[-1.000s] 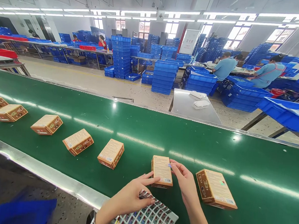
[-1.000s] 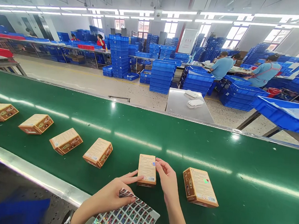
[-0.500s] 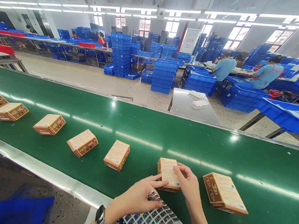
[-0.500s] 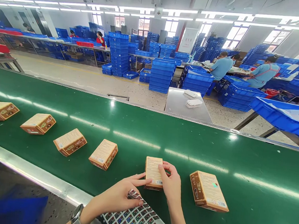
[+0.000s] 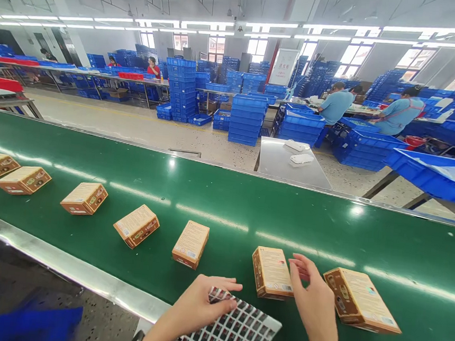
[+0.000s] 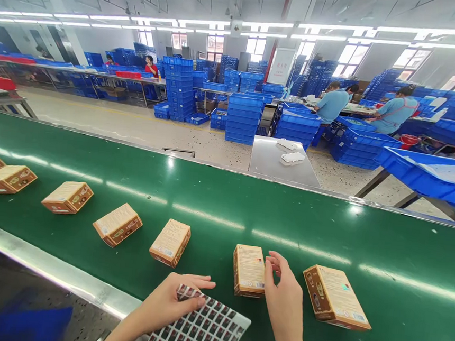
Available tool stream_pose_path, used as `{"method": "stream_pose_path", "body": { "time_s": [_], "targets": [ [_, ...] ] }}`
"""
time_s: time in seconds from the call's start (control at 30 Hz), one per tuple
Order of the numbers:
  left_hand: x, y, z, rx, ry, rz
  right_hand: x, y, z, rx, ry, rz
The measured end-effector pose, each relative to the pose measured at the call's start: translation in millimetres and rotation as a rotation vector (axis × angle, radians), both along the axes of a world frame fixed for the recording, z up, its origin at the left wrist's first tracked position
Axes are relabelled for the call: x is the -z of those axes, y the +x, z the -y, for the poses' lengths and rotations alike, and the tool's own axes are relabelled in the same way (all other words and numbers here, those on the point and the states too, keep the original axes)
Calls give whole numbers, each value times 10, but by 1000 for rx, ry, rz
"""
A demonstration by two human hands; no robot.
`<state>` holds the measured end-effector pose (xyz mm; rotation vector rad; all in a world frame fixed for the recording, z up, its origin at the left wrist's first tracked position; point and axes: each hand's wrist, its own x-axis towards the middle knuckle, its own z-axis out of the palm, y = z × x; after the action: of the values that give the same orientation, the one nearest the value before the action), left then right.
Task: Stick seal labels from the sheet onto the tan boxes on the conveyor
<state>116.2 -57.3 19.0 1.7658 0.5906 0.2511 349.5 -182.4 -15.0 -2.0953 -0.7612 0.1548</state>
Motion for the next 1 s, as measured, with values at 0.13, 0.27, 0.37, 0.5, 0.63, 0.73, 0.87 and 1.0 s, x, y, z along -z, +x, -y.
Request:
{"method": "stream_pose_path", "body": {
  "time_s": [0.13, 0.27, 0.37, 0.5, 0.63, 0.73, 0.87, 1.0],
  "targets": [
    [2, -209, -74, -165, -51, -60, -132, -306, 100, -433, 130, 203],
    [-34, -282, -118, -210, -62, -43, -175, -554, 22, -664, 194, 457],
    [-67, -295, -123, -207, -55, -35, -162, -607, -84, -633, 250, 564],
    [-85, -308, -114, -200, -60, -31, -174, -620, -177, -600, 273, 591],
    [-58, -313, -116, -244, -54, -22, -181, -660, -158, -645, 294, 560],
    [-36, -331, -146, -313, -40, -41, -166, -661, -111, -668, 302, 362],
    [-60, -384, -216, -270, 98, 2, -113, -576, -220, -531, 281, -245],
    [-51, -394, -269, -114, 225, -14, -10, -503, -568, -427, 353, -681]
  ]
}}
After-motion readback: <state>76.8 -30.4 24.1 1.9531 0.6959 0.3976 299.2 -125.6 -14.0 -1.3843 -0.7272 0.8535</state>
